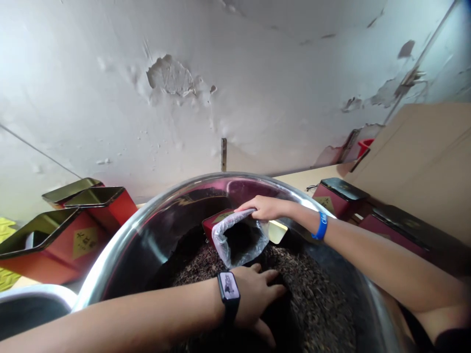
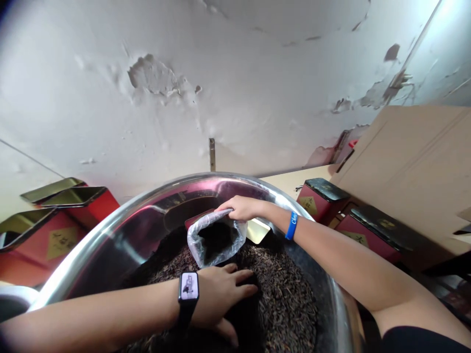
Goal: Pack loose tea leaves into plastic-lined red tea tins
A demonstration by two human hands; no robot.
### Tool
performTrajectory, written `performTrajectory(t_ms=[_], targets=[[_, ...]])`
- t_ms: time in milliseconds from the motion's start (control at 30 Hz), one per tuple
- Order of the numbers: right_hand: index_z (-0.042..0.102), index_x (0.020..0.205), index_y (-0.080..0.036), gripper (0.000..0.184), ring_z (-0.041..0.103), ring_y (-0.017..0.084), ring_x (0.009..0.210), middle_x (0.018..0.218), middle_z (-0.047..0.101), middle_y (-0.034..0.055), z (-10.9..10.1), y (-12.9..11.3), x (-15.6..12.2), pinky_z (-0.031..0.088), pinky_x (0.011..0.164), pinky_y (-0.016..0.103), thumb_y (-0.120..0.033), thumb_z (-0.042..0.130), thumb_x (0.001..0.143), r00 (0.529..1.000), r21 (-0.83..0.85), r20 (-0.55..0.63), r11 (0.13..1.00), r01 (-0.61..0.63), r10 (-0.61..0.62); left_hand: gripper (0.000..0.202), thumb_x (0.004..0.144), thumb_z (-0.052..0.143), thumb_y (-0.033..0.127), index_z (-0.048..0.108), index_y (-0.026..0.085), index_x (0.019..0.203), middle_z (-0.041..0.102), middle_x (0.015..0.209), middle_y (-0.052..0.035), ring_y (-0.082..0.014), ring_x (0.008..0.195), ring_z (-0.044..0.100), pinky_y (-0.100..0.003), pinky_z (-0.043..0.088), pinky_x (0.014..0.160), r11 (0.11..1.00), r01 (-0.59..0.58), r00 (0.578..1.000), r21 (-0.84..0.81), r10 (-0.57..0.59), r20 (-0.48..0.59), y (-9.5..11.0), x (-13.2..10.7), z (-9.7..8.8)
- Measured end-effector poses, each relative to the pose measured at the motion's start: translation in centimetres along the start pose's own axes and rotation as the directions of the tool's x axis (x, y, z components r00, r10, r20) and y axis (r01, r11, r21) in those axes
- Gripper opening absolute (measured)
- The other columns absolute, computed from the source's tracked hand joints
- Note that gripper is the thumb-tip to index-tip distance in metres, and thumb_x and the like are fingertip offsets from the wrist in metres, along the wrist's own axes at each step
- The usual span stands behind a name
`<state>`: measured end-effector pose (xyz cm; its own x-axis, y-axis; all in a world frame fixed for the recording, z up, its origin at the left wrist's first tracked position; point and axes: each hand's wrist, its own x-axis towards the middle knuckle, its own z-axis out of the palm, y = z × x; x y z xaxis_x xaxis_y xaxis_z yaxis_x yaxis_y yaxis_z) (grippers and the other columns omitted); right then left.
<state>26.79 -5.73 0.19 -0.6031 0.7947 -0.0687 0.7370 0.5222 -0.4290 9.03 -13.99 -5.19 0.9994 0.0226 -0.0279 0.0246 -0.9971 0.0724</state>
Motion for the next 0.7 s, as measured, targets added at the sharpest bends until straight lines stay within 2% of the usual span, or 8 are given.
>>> performTrajectory(t_ms=[67, 133, 267, 433, 500, 567, 633, 700], targets=[[0.057, 0.115, -0.022, 0.058, 0.055, 0.014, 0.096, 0.114, 0.059, 0.0005, 0.0, 0.0, 0.0, 0.039, 0.082, 0.023, -0.007, 0.039, 0.062, 1.000, -0.010, -0.003, 1.000, -0.001, 0.001, 0.066, 0.063, 0.063, 0.053, 0.048, 0.018, 0.117, 0.055, 0.109, -0.0092, -0.0264, 0.084, 0.056, -0.035, 0.048, 0.067, 0.999, 0.036, 0.998, 0.001, -0.036, 0.056, -0.2, 0.2, 0.4], [0.057, 0.115, -0.022, 0.058, 0.056, 0.014, 0.094, 0.114, 0.059, 0.0003, 0.0, -0.2, -0.1, 0.039, 0.081, 0.022, -0.007, 0.039, 0.062, 1.000, -0.016, -0.002, 1.000, -0.007, 0.007, 0.052, 0.064, 0.065, 0.043, 0.054, 0.019, 0.108, 0.059, 0.097, -0.0065, -0.0235, 0.077, 0.057, -0.032, 0.048, 0.063, 0.999, 0.045, 0.996, -0.001, -0.045, 0.072, -0.5, 0.5, 0.4], [0.057, 0.116, -0.022, 0.059, 0.057, 0.013, 0.089, 0.111, 0.061, 0.0007, -0.2, -0.5, -0.3, 0.040, 0.075, 0.021, -0.006, 0.038, 0.062, 1.000, -0.013, 0.002, 1.000, -0.022, 0.023, 0.019, 0.075, 0.053, 0.023, 0.058, 0.020, 0.092, 0.060, 0.080, -0.0038, -0.0177, 0.068, 0.058, -0.026, 0.045, 0.058, 0.999, 0.042, 0.997, -0.024, -0.041, 0.060, -0.9, 0.7, 0.5], [0.056, 0.116, -0.024, 0.059, 0.058, 0.011, 0.077, 0.105, 0.063, 0.0006, -0.2, -0.5, -0.3, 0.041, 0.068, 0.021, -0.006, 0.039, 0.063, 0.999, -0.007, 0.009, 0.999, -0.042, 0.042, 0.008, 0.079, 0.047, 0.018, 0.054, 0.019, 0.081, 0.057, 0.076, -0.0024, -0.0143, 0.067, 0.054, -0.025, 0.044, 0.062, 0.999, 0.026, 0.997, 0.023, -0.024, -0.067, -1.3, 0.4, -0.9], [0.057, 0.116, -0.024, 0.059, 0.058, 0.011, 0.075, 0.103, 0.064, 0.0009, -0.1, -0.3, -0.3, 0.041, 0.067, 0.022, -0.006, 0.041, 0.062, 0.999, 0.006, 0.009, 0.999, -0.052, 0.052, 0.010, 0.082, 0.044, 0.016, 0.054, 0.018, 0.083, 0.056, 0.079, -0.0035, -0.0148, 0.071, 0.053, -0.025, 0.043, 0.063, 0.992, 0.091, 0.989, 0.088, -0.080, -0.124, -1.9, 0.3, -2.0], [0.057, 0.116, -0.025, 0.058, 0.058, 0.012, 0.075, 0.101, 0.065, 0.0009, 0.0, -0.2, -0.3, 0.041, 0.067, 0.022, -0.006, 0.042, 0.063, 0.998, 0.025, 0.009, 0.998, -0.057, 0.057, 0.015, 0.084, 0.041, 0.014, 0.055, 0.016, 0.085, 0.056, 0.082, -0.0059, -0.0171, 0.076, 0.052, -0.028, 0.043, 0.065, 0.959, 0.211, 0.969, 0.192, -0.180, -0.167, -2.6, 0.3, -2.7], [0.056, 0.116, -0.026, 0.057, 0.059, 0.012, 0.076, 0.102, 0.065, 0.0004, 0.1, -0.1, -0.3, 0.042, 0.068, 0.022, -0.007, 0.042, 0.064, 0.999, 0.031, 0.009, 0.999, -0.043, 0.043, 0.018, 0.084, 0.039, 0.013, 0.058, 0.013, 0.084, 0.057, 0.084, -0.0092, -0.0209, 0.081, 0.052, -0.033, 0.043, 0.067, 0.895, 0.349, 0.933, 0.279, -0.303, -0.195, -3.1, 0.3, -2.7], [0.055, 0.117, -0.027, 0.057, 0.059, 0.012, 0.080, 0.106, 0.063, -0.0002, 0.2, 0.0, -0.2, 0.042, 0.071, 0.023, -0.008, 0.043, 0.065, 1.000, 0.018, 0.003, 1.000, -0.019, 0.019, 0.019, 0.083, 0.040, 0.013, 0.059, 0.012, 0.081, 0.057, 0.085, -0.0117, -0.0243, 0.084, 0.051, -0.037, 0.043, 0.068, 0.850, 0.427, 0.902, 0.308, -0.377, -0.212, -3.0, 0.5, -2.1]])
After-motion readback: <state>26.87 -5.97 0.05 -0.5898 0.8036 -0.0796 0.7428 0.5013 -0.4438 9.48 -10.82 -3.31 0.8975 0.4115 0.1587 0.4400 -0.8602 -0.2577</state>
